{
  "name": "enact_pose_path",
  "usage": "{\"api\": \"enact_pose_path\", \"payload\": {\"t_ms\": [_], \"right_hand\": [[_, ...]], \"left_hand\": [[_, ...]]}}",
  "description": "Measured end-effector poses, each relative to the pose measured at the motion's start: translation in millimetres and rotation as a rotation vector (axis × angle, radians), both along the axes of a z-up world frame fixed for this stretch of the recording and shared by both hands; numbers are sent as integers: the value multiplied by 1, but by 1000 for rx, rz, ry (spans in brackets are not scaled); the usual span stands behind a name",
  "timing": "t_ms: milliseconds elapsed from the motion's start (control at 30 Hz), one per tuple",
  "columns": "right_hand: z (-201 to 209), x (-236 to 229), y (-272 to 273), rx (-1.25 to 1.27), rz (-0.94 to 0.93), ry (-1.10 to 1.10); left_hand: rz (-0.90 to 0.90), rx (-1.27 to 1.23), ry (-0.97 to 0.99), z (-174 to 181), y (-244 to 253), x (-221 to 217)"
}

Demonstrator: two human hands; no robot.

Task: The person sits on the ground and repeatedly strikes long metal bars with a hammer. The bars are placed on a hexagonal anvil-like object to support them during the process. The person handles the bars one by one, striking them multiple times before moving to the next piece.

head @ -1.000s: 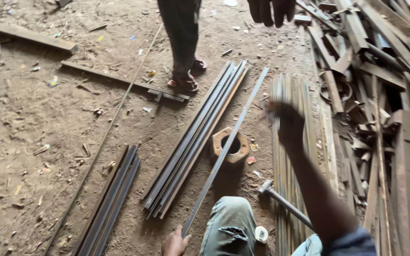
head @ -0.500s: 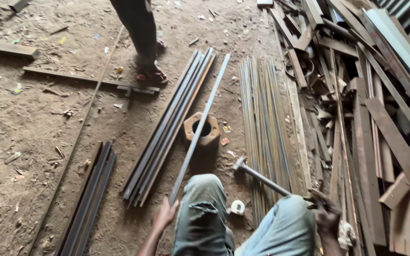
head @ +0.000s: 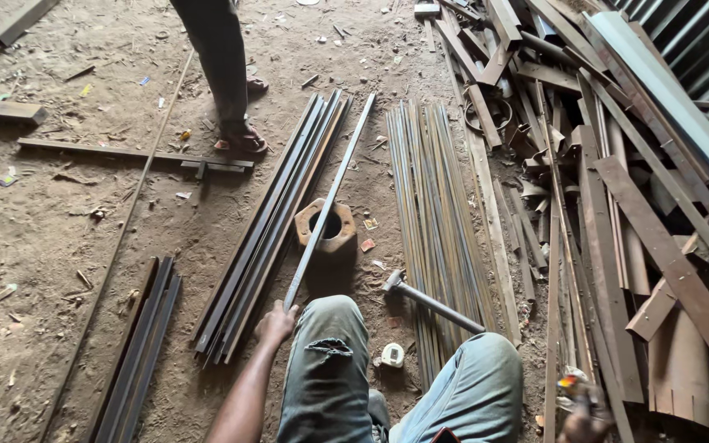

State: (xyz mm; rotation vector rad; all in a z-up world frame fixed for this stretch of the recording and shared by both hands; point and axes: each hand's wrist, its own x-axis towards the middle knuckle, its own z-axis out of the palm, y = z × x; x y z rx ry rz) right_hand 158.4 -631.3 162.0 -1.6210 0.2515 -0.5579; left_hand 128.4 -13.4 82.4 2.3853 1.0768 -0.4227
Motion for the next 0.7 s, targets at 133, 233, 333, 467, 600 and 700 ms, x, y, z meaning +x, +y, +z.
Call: {"api": "enact_pose_path", "payload": {"t_ms": [133, 233, 333, 467, 600, 700], "right_hand": [[12, 4, -27, -123, -6, -2], [19, 10, -39, -238, -14, 3], [22, 16, -46, -255, -36, -27], [29, 24, -61, -259, -58, -67], [32, 34, -71, -249, -62, -97], [30, 37, -73, -225, -48, -115]], "left_hand": [[11, -29, 34, 3, -1, -7], [19, -40, 45, 5, -2, -14], [12, -14, 38, 6, -1, -19], [13, 7, 25, 6, 0, -20], [-3, 16, 20, 7, 3, -19], [-5, 17, 22, 3, -2, -24]]}}
